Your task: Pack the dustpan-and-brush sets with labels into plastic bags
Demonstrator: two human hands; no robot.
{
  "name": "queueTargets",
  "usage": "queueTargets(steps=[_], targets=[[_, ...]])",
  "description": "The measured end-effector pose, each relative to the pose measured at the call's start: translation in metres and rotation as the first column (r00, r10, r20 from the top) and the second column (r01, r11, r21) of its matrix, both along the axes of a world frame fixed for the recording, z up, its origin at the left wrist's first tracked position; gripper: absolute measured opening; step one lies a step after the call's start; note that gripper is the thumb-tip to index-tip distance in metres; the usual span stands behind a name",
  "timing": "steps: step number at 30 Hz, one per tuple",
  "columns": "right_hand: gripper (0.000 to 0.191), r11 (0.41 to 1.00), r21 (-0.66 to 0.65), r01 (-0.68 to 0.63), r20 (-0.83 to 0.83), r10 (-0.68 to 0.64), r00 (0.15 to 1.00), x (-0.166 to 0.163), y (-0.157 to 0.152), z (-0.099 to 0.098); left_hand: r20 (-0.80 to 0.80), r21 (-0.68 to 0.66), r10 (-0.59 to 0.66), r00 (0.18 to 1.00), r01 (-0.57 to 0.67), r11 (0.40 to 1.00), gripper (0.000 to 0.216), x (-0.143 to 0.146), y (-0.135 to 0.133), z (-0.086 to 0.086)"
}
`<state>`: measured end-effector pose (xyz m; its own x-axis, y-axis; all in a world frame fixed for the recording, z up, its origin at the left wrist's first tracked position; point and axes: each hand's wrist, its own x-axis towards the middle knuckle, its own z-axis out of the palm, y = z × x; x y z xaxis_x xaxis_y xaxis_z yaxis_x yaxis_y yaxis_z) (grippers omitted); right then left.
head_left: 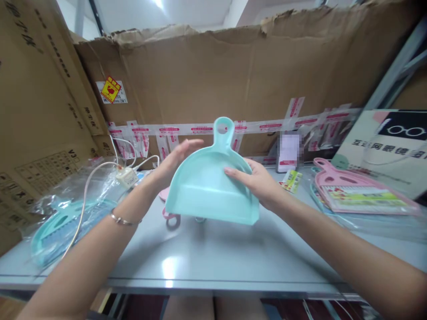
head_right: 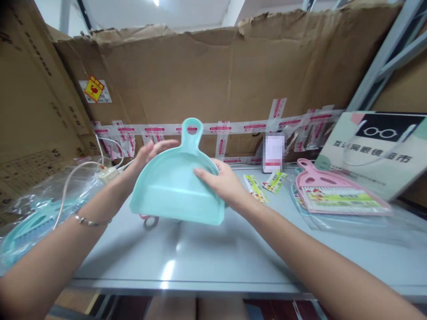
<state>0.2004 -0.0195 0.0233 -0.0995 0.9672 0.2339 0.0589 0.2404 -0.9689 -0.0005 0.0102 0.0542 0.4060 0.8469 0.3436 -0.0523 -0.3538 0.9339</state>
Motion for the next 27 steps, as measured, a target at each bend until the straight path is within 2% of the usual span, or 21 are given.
queueTargets(steps=[2,3,5,7,8,10,13,14,16,19,23,27], targets=[[0.035,0.995,0.016,0.098,0.014,-0.098,0.995,0.002,-0.001,-0.008,-0.111,-0.077,0.007,0.994,-0.015,0.997,0.041,-0.007,-0.008,-0.012],[0.033,0.996,0.020,0.084,0.053,-0.085,0.995,0.003,-0.001,-0.012,-0.160,-0.092,0.016,0.987,-0.031,0.995,0.038,-0.009,-0.013,-0.018],[0.031,0.999,-0.017,-0.045,0.131,0.047,0.990,0.003,-0.001,-0.021,-0.226,-0.093,0.025,0.974,-0.047,0.995,0.036,-0.010,-0.022,-0.028],[0.034,0.980,-0.072,-0.184,0.153,0.193,0.969,0.006,0.002,-0.031,-0.258,-0.076,0.033,0.965,-0.054,0.996,0.033,-0.008,-0.029,-0.037],[0.036,0.973,-0.076,-0.217,0.149,0.227,0.963,0.008,0.004,-0.036,-0.266,-0.063,0.058,0.962,-0.077,0.995,0.031,-0.007,-0.031,-0.041],[0.040,0.983,-0.016,-0.183,0.171,0.183,0.968,0.015,0.011,-0.047,-0.282,-0.029,0.140,0.949,-0.154,0.988,0.030,-0.007,-0.032,-0.048],[0.034,0.988,0.121,-0.096,0.340,0.050,0.939,0.027,0.024,-0.062,-0.297,0.013,0.259,0.919,-0.267,0.964,0.030,-0.011,-0.029,-0.053],[0.030,0.979,0.162,-0.127,0.414,0.049,0.909,0.030,0.027,-0.066,-0.292,0.017,0.277,0.916,-0.284,0.959,0.030,-0.013,-0.028,-0.054],[0.026,0.938,0.206,-0.278,0.564,0.119,0.817,0.035,0.032,-0.073,-0.272,0.004,0.284,0.919,-0.294,0.956,0.032,-0.016,-0.026,-0.053],[0.027,0.856,0.184,-0.482,0.748,0.197,0.634,0.036,0.033,-0.078,-0.239,-0.032,0.285,0.928,-0.301,0.953,0.035,-0.019,-0.024,-0.052],[0.031,0.831,0.160,-0.532,0.873,0.132,0.470,0.036,0.025,-0.076,-0.196,-0.116,0.316,0.928,-0.342,0.933,0.040,-0.023,-0.022,-0.052],[0.046,0.782,0.158,-0.602,0.915,0.113,0.387,0.033,0.018,-0.073,-0.126,-0.192,0.335,0.934,-0.354,0.915,0.045,-0.029,-0.016,-0.054]])
